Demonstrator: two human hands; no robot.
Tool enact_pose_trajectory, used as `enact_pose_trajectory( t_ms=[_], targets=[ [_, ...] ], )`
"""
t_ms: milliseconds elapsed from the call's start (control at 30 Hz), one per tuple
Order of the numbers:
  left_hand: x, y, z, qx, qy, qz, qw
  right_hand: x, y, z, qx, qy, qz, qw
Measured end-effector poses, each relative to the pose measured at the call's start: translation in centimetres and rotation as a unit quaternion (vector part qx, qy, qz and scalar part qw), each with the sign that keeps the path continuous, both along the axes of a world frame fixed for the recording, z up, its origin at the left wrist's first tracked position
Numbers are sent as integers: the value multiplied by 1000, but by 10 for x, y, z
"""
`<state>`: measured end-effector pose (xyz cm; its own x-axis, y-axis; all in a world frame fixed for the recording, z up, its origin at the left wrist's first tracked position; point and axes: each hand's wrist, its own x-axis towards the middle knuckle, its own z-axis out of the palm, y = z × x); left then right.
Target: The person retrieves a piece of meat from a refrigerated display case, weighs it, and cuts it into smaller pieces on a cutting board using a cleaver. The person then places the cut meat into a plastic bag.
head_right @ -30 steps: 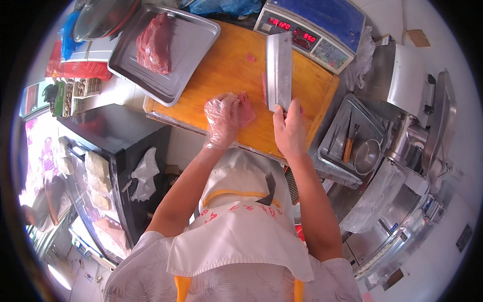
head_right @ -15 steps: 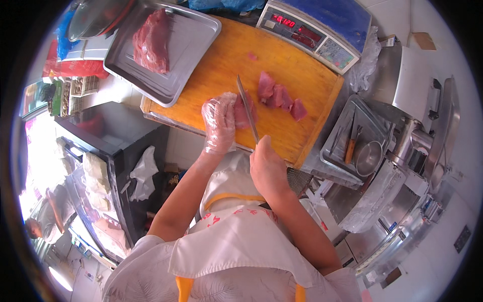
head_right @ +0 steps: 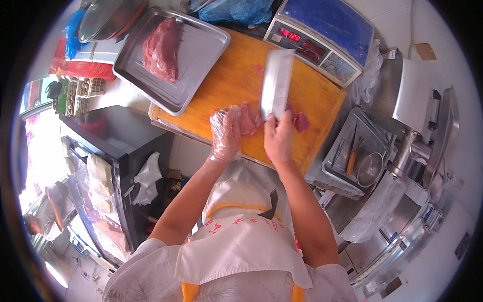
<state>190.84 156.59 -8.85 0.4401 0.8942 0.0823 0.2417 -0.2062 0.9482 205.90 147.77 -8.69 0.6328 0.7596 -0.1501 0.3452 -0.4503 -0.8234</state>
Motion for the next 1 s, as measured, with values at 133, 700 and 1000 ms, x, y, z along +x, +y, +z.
enact_pose_trajectory(
  t_ms=[133, 700, 1000],
  targets=[
    [-3, -8, 12, 79, 76, 60, 992, 22, -14, 40, -29, -1, 25, 999],
    [-15, -30, 9, -1, 25, 64, 998, -35, -57, 27, -112, -162, 219, 956],
    [-8, -21, 60, -11, 23, 52, 998, -7, -37, 35, -121, -120, 216, 961]
  ],
)
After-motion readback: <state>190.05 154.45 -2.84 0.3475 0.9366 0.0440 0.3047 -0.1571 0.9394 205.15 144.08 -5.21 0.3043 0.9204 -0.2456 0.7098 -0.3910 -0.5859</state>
